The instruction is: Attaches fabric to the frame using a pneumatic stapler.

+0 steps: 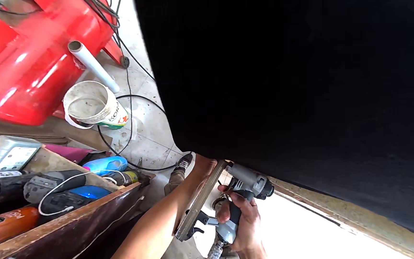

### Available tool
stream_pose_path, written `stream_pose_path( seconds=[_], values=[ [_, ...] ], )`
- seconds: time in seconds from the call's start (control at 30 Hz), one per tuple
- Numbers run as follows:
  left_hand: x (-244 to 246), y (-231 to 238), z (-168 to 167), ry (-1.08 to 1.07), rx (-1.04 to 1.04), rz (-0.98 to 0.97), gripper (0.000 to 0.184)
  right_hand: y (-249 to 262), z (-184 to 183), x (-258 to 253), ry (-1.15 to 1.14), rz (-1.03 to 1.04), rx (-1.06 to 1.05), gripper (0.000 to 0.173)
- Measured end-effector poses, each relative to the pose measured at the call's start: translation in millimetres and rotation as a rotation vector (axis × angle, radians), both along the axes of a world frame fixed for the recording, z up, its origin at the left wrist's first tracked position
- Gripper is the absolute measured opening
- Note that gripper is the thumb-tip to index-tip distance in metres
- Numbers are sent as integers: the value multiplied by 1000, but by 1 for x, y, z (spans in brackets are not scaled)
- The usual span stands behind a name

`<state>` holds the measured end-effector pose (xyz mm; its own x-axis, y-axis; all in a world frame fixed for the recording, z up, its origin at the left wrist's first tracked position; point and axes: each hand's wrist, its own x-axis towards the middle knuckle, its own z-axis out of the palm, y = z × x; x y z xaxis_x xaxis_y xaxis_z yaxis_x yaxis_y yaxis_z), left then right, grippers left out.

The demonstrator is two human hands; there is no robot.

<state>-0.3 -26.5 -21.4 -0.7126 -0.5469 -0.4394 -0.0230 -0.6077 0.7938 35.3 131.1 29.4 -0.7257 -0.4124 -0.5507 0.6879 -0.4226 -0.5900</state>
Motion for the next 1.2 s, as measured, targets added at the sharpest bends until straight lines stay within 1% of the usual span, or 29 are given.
stream_pose_path(
  seconds=[0.1, 0.23, 0.3, 0.37, 0.5, 0.63, 0.67, 0.7, 0.77, 0.83, 0.87, 0.93, 0.97, 1.0, 1.03, 1.07, 1.1, 1.13, 1.2],
  values=[
    [-1, 3, 9, -40, -31, -3, 35, 5, 0, -1, -49, -10, -101, 20],
    [-1, 4, 30, -3, 126, 22, 35, 13, 12, 0, -24, -10, -321, 27],
    [2, 3, 29, -71, 68, -50, 28, 8, 23, -2, -17, -9, -295, 24],
    [0, 5, 22, -92, 24, -62, 29, 8, 27, -1, -30, -16, -285, 21],
    [-4, 6, 37, -74, 152, 31, 39, 13, 47, 1, 16, 7, -350, 26],
    [-6, 7, 37, -62, 159, 62, 40, 13, 56, -2, 33, 25, -350, 23],
    [-6, 5, 35, -73, 142, 38, 41, 18, 57, -4, 48, 37, -369, 24],
    [-3, 4, 23, -53, 131, -1, 43, 26, 58, -5, 60, 58, -395, 26],
    [7, -3, -14, 28, 98, -10, 49, 47, 53, -13, 49, 147, -491, 33],
    [34, -22, -35, 108, 1, -34, 47, 62, 36, -23, -42, 290, -591, 38],
    [50, -31, -36, 160, -34, -49, 52, 65, 20, -25, -102, 360, -637, 40],
    [69, -45, -25, 221, -58, -57, 70, 63, -19, -22, -232, 434, -725, 40],
    [72, -47, -17, 194, -101, -64, 66, 58, -38, -14, -305, 439, -756, 39],
    [71, -48, -10, 134, -159, -49, 48, 51, -57, -5, -372, 433, -802, 38],
    [66, -47, -8, 78, -219, -11, 27, 42, -73, 5, -424, 411, -847, 37],
    [60, -47, -12, 43, -290, 8, 11, 34, -89, 14, -450, 376, -879, 37],
    [54, -49, -17, 51, -343, 11, 7, 26, -106, 18, -456, 352, -893, 40],
    [50, -52, -25, 79, -374, 14, 9, 18, -121, 20, -464, 340, -904, 41],
    [48, -52, -37, 128, -413, 14, 10, 3, -135, 23, -525, 317, -956, 40]
  ],
)
